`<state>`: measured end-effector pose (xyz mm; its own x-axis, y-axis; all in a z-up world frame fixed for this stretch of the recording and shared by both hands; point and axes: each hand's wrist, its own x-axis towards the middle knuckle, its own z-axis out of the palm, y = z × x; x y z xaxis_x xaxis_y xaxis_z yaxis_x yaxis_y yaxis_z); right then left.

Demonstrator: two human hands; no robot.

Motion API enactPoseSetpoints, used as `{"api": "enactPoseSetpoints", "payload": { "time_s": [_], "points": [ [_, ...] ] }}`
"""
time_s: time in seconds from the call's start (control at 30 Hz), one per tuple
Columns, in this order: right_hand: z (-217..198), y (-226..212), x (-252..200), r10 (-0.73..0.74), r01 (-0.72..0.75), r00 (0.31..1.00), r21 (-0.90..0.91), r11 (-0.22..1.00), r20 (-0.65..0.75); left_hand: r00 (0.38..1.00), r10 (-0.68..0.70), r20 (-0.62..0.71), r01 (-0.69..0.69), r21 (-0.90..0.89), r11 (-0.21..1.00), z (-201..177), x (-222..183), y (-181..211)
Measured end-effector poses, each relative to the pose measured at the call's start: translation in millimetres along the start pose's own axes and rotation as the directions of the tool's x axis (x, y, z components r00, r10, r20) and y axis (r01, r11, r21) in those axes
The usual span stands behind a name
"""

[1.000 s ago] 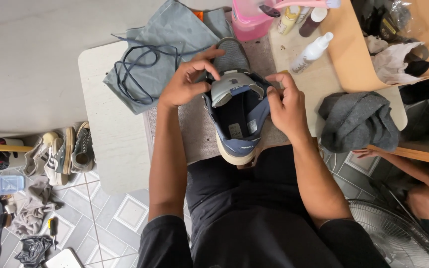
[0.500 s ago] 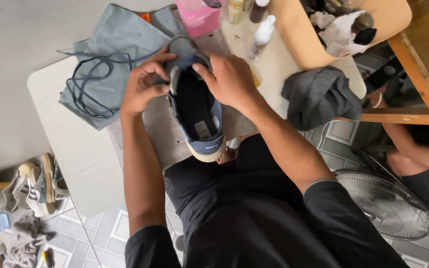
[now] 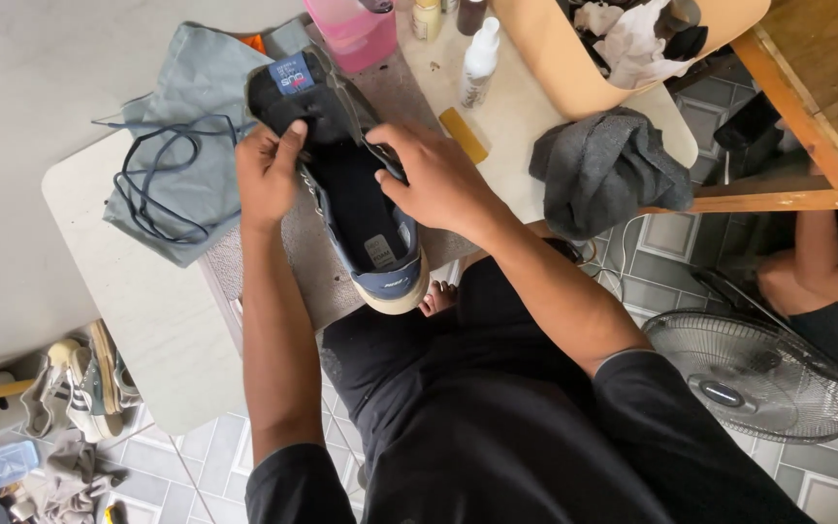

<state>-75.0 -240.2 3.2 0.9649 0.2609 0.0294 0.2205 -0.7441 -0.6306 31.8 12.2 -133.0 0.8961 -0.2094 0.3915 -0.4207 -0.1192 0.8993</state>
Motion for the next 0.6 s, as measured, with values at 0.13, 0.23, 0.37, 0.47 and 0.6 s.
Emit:
{"api": "enactPoseSetpoints", "payload": {
  "time_s": [0.13, 0.23, 0.37, 0.47, 0.6],
  "points": [
    [4, 5, -7, -0.047, 0.056, 0.994, 0.085, 0.995, -0.103, 0.989, -0.106, -0.102, 0.105, -0.017, 0.994, 10, -3, 21],
    [4, 11, -8, -0.084, 0.116, 0.979, 0.167, 0.979, -0.186, 0.986, -0.105, -0.130, 0.100, -0.041, 0.994, 13, 0, 23],
    [10, 21, -7, -0.044, 0.132, 0.962, 0.321, 0.938, -0.268, 0.983, -0.084, -0.161, 0.077, -0.052, 0.996, 12, 3, 7],
    [16, 25, -6, -0.019, 0.127, 0.949, 0.328, 0.936, -0.315, 0.992, -0.047, -0.120, 0.035, -0.099, 0.994, 15, 5, 24],
    [24, 23, -6, -0.049, 0.148, 0.929, 0.247, 0.958, -0.366, 0.991, 0.126, 0.044, -0.117, -0.163, 0.980, 13, 0, 15]
  ]
}}
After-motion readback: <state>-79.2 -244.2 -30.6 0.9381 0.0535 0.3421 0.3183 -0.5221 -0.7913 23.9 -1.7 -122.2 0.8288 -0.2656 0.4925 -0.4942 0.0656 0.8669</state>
